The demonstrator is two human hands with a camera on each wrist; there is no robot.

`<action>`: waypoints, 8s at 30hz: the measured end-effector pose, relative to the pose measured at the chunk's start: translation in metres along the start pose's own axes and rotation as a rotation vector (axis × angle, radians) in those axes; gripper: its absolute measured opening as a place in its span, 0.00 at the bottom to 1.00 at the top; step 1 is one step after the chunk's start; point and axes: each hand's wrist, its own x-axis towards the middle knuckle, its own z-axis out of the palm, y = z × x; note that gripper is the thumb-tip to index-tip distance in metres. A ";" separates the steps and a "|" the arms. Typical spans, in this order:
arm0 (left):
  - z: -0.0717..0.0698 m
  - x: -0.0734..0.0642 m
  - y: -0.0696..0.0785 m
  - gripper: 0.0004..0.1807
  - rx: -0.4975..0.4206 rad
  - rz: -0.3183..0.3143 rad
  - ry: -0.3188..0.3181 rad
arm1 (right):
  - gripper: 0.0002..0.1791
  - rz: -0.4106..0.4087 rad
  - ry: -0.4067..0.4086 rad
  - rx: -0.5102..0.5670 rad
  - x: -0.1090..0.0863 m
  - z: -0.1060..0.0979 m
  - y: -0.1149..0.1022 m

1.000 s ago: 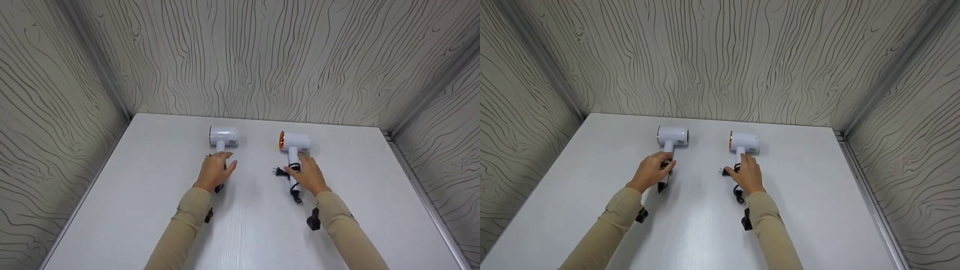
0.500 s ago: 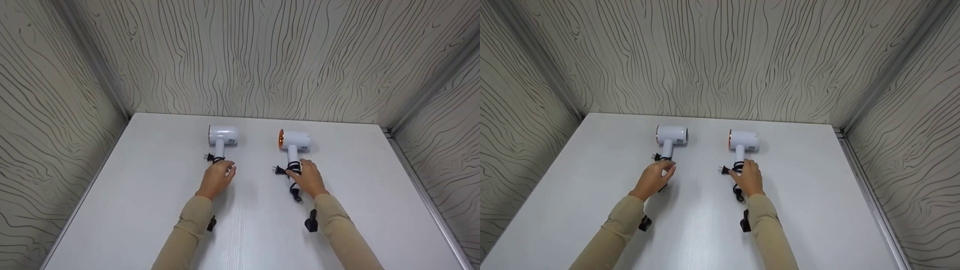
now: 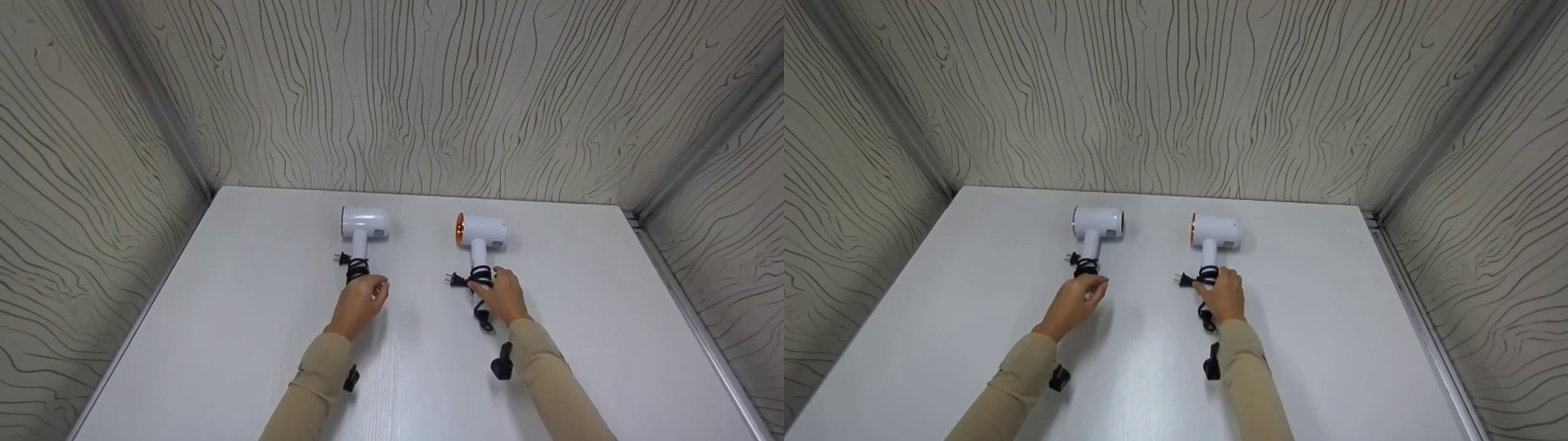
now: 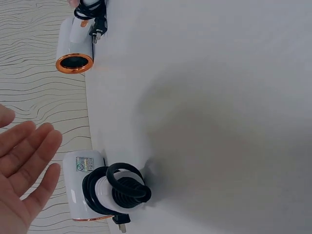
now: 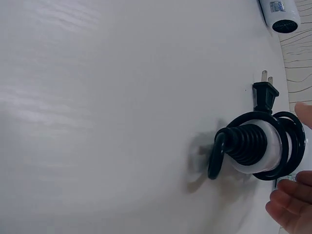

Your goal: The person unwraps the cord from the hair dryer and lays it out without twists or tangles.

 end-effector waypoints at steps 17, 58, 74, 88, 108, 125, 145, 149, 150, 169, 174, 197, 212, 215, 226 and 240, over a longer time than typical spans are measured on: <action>0.008 -0.012 0.000 0.09 -0.039 -0.008 -0.005 | 0.36 0.067 -0.012 0.102 0.008 0.014 -0.004; 0.012 -0.012 0.000 0.11 -0.359 -0.186 -0.091 | 0.31 0.065 0.214 0.131 0.004 0.017 0.001; 0.007 0.002 0.003 0.19 -0.864 -0.659 -0.144 | 0.31 -0.141 0.158 0.123 -0.005 0.001 -0.013; 0.007 0.003 0.001 0.19 -0.782 -0.617 -0.053 | 0.31 -0.276 0.091 0.139 -0.012 -0.009 -0.029; 0.008 0.010 0.010 0.30 -0.530 -0.347 0.090 | 0.30 -0.411 -0.017 0.138 -0.020 -0.013 -0.049; 0.002 0.016 0.009 0.45 -0.727 -0.391 0.101 | 0.31 -0.557 -0.061 0.115 -0.026 -0.008 -0.062; 0.002 0.014 0.013 0.45 -0.626 -0.510 0.169 | 0.33 -0.597 -0.172 0.052 -0.027 -0.009 -0.070; 0.005 0.011 0.014 0.42 -0.619 -0.496 0.248 | 0.34 -0.598 -0.213 0.036 -0.023 -0.013 -0.074; 0.005 0.010 0.014 0.41 -0.616 -0.489 0.269 | 0.35 -0.600 -0.225 0.033 -0.023 -0.014 -0.075; -0.001 0.004 0.013 0.40 -0.598 -0.507 0.396 | 0.36 -0.497 -0.317 0.203 -0.017 -0.023 -0.071; 0.000 0.004 0.013 0.40 -0.605 -0.504 0.400 | 0.31 -0.534 -0.285 0.158 -0.021 -0.019 -0.075; -0.024 0.015 0.005 0.29 -1.113 -0.685 0.118 | 0.26 -0.596 -0.183 0.155 -0.017 -0.022 -0.074; -0.017 0.016 -0.006 0.36 -1.486 -0.804 0.000 | 0.26 -0.624 -0.211 0.156 -0.017 -0.019 -0.071; -0.016 0.015 -0.007 0.35 -1.541 -0.817 0.002 | 0.26 -0.617 -0.234 0.159 -0.018 -0.018 -0.071; -0.019 0.012 -0.005 0.33 -1.525 -0.801 0.000 | 0.26 -0.592 -0.289 0.131 -0.013 -0.026 -0.074; -0.023 0.011 -0.008 0.36 -1.575 -0.696 -0.141 | 0.27 -0.586 -0.321 0.125 -0.009 -0.034 -0.071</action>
